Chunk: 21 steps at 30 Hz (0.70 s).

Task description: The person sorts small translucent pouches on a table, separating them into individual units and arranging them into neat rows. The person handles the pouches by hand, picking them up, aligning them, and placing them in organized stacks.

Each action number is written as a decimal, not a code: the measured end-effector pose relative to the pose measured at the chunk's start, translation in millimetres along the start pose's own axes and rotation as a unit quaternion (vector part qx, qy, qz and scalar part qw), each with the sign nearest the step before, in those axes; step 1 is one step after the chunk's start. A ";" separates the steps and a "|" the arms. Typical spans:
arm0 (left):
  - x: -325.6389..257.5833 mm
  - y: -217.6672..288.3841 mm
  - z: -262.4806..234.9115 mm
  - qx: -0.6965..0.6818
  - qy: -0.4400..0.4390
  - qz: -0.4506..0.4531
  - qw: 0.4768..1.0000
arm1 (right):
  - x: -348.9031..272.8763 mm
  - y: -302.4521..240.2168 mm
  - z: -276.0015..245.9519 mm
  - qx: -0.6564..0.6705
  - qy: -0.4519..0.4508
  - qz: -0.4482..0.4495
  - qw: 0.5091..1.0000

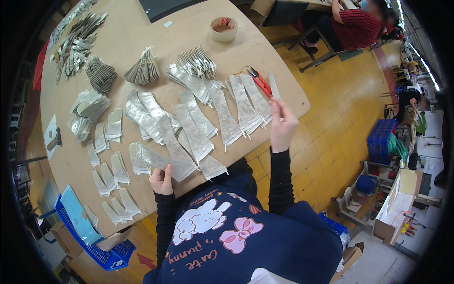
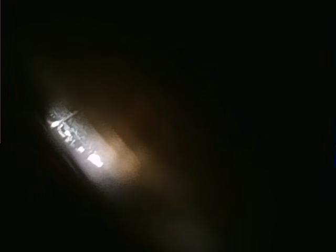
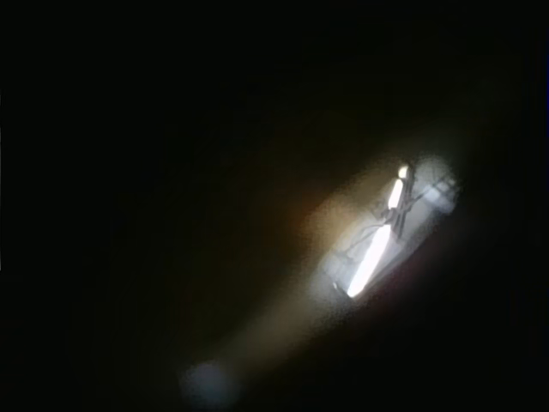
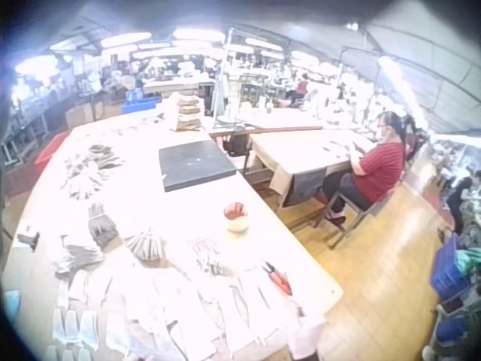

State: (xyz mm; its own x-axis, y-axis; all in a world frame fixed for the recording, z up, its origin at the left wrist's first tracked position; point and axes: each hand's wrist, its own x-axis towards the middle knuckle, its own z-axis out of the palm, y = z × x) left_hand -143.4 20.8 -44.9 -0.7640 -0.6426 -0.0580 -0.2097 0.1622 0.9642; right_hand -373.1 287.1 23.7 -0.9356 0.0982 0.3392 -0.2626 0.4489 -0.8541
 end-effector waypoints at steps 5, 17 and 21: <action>-1.8 -6.6 3.1 0.072 -0.003 0.039 0.997 | -4.4 18.2 -8.8 -0.064 -0.078 0.058 0.993; -0.3 -7.4 10.2 0.077 0.036 0.055 0.995 | -34.8 32.1 34.1 -0.226 -0.050 -0.119 0.966; 0.4 -9.1 9.3 0.103 0.035 0.066 0.992 | -18.0 33.9 21.7 0.012 -0.024 0.093 0.995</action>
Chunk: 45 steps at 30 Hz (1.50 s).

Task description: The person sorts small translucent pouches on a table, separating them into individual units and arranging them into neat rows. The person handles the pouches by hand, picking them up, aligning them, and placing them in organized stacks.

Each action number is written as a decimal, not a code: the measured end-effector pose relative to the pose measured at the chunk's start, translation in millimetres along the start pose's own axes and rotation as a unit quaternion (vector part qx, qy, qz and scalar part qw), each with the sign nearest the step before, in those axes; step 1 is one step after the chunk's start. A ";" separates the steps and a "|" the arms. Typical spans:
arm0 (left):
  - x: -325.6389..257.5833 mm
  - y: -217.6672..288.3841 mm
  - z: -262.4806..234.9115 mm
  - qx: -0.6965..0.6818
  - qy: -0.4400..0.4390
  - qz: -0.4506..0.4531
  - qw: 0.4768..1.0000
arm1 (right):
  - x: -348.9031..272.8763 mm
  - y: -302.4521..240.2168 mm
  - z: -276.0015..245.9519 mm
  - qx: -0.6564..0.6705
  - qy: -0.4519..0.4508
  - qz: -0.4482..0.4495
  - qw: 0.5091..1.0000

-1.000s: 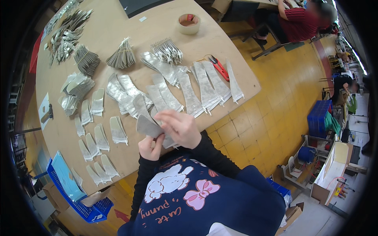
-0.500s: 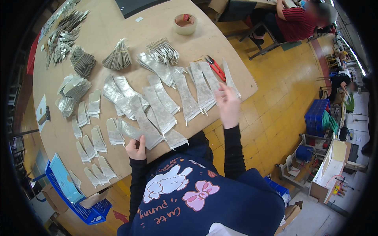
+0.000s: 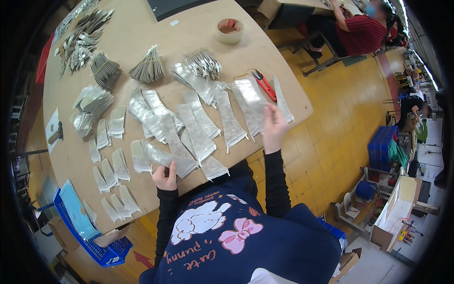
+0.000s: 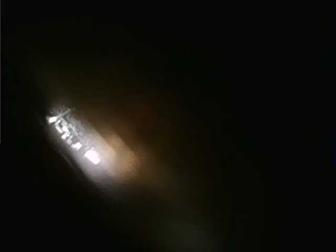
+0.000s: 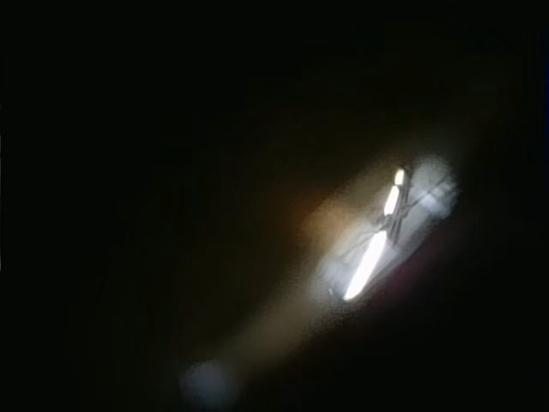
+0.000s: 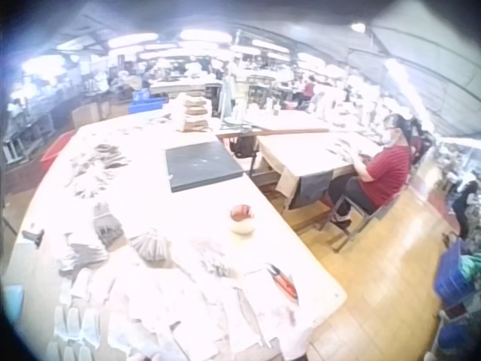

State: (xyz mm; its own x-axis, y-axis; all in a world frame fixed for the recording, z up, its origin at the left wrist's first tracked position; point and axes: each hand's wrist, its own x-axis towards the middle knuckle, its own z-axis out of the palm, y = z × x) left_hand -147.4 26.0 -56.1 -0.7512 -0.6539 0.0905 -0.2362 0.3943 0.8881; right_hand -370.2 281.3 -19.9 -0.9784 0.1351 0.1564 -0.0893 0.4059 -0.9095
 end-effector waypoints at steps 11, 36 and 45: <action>1.6 5.8 2.7 0.002 0.011 0.004 1.000 | 42.8 -7.9 -34.1 0.048 0.068 0.020 0.996; -5.6 36.5 11.3 -0.400 -0.046 -0.120 0.907 | -78.7 -83.4 70.7 0.092 -0.404 -0.053 0.908; -36.6 19.6 -0.8 -0.079 0.084 -0.083 0.990 | -164.3 -93.8 99.5 0.044 -0.547 -0.052 0.834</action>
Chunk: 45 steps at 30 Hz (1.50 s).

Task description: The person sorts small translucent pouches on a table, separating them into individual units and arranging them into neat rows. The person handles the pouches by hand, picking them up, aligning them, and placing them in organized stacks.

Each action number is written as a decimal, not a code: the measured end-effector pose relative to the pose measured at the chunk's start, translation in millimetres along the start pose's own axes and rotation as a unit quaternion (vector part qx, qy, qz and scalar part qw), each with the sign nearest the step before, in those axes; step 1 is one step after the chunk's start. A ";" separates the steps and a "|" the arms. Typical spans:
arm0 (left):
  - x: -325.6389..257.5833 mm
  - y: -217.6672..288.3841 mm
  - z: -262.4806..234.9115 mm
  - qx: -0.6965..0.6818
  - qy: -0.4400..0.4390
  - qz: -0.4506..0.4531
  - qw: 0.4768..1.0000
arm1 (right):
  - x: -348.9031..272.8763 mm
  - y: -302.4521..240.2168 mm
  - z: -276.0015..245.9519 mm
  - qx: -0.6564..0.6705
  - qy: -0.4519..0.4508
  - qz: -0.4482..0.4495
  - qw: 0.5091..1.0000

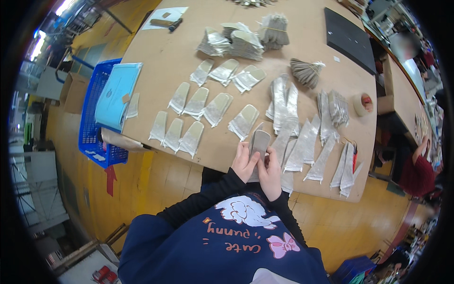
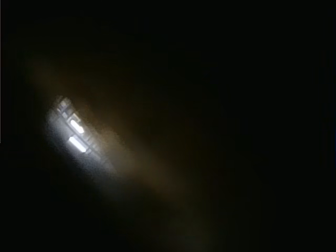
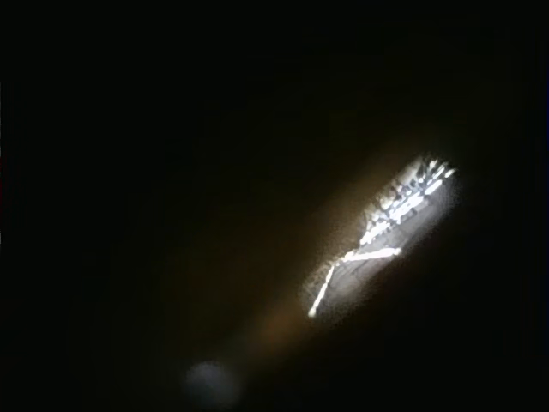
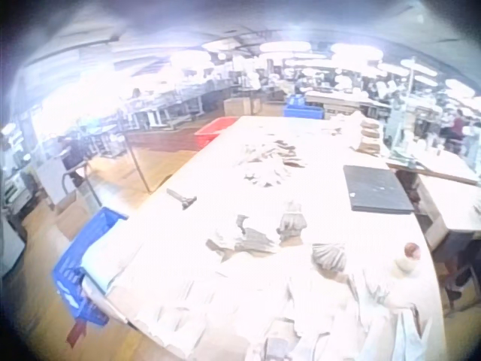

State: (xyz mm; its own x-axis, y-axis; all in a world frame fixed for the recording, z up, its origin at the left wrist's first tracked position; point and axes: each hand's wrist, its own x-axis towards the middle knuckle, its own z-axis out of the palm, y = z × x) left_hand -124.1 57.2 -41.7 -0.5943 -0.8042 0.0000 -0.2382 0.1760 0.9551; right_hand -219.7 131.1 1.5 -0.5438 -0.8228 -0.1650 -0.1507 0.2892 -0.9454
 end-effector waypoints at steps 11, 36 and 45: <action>20.6 -1.4 -48.6 -0.091 0.037 -0.059 0.993 | 23.0 33.7 3.5 0.126 0.077 -0.024 0.989; 22.7 -77.1 -286.6 0.091 0.301 -0.148 0.938 | 7.3 0.0 -62.5 0.033 -0.169 -0.129 0.977; 67.2 -46.8 -246.3 0.039 0.246 -0.048 0.967 | -2.8 -12.9 -89.1 0.175 -0.338 -0.107 0.919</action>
State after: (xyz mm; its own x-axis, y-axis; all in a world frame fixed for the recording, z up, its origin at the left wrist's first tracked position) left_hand 36.3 -144.9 -13.4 -0.1337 -0.9885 0.0709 -0.3435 0.1134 0.9323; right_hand -289.8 173.3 39.2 0.1220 -0.9925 0.0094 0.1439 0.0083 -0.9896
